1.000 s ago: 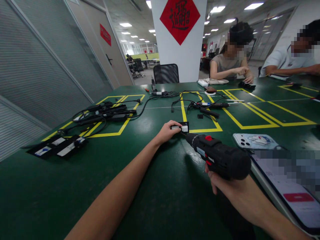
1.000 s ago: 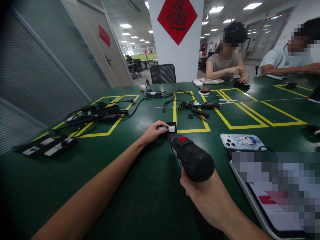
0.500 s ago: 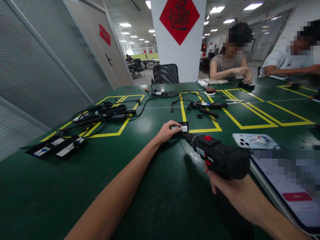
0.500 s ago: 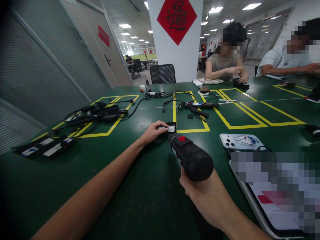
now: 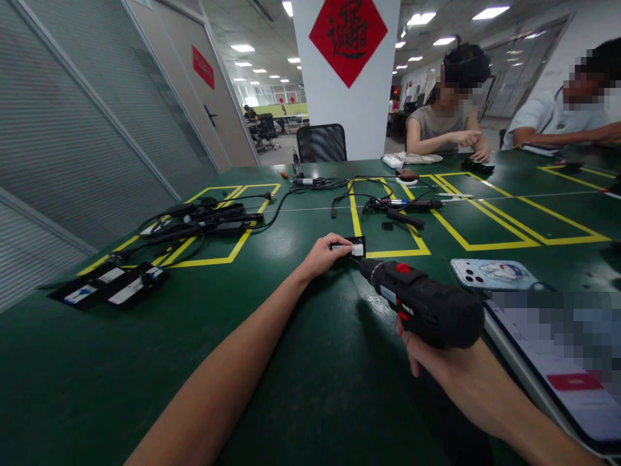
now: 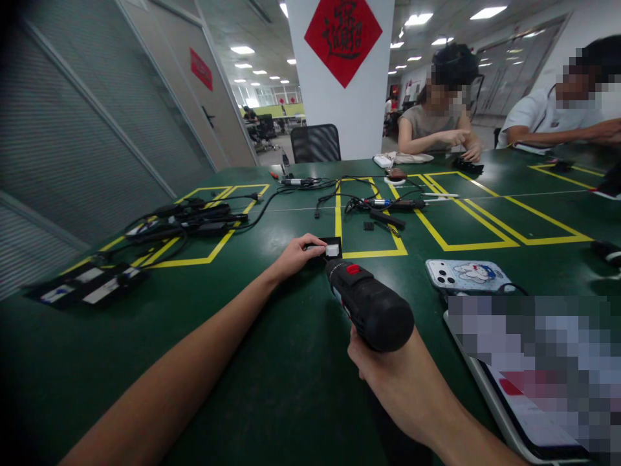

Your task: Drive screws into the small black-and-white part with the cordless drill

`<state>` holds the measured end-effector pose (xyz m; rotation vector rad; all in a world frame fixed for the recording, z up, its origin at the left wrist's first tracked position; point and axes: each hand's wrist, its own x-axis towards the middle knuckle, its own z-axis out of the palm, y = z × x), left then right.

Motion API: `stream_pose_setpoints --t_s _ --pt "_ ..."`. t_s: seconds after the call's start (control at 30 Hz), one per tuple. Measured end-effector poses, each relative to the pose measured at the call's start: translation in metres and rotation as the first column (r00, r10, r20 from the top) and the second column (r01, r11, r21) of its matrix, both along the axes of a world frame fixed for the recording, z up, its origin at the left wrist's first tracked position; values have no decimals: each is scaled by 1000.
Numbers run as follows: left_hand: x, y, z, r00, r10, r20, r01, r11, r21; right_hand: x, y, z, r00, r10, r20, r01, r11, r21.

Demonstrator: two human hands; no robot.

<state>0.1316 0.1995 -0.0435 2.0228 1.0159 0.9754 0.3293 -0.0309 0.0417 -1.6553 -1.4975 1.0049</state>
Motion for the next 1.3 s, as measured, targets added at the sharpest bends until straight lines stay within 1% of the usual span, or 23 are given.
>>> stream_pose_setpoints --t_s 0.1,0.3,0.53,0.8,1.07,1.2,1.3 --pt "0 0 -1 1000 -1 -4 1 1000 0 0 0 -2 1000 -11 -2 11 1000 20" --pt "0 -1 -1 1000 11 -16 -11 1000 -8 1 0 -5 1000 10 -1 -10 1000 17" --pt "0 -1 0 1000 16 -21 -16 1000 -5 3 0 0 999 50 -13 -51 998 -27" --pt "0 -1 -1 1000 11 -23 -11 1000 -2 1 0 -1 1000 24 -19 -24 999 -46" --pt "0 -1 0 999 19 -36 -19 1000 -10 4 1 -3 998 63 12 -63 998 -6" --pt "0 -1 -1 999 15 -33 -15 1000 -5 5 1 -5 999 40 6 -40 999 26" --pt "0 -1 -1 1000 9 -28 -9 1000 2 6 1 -5 998 70 1 -70 997 23"
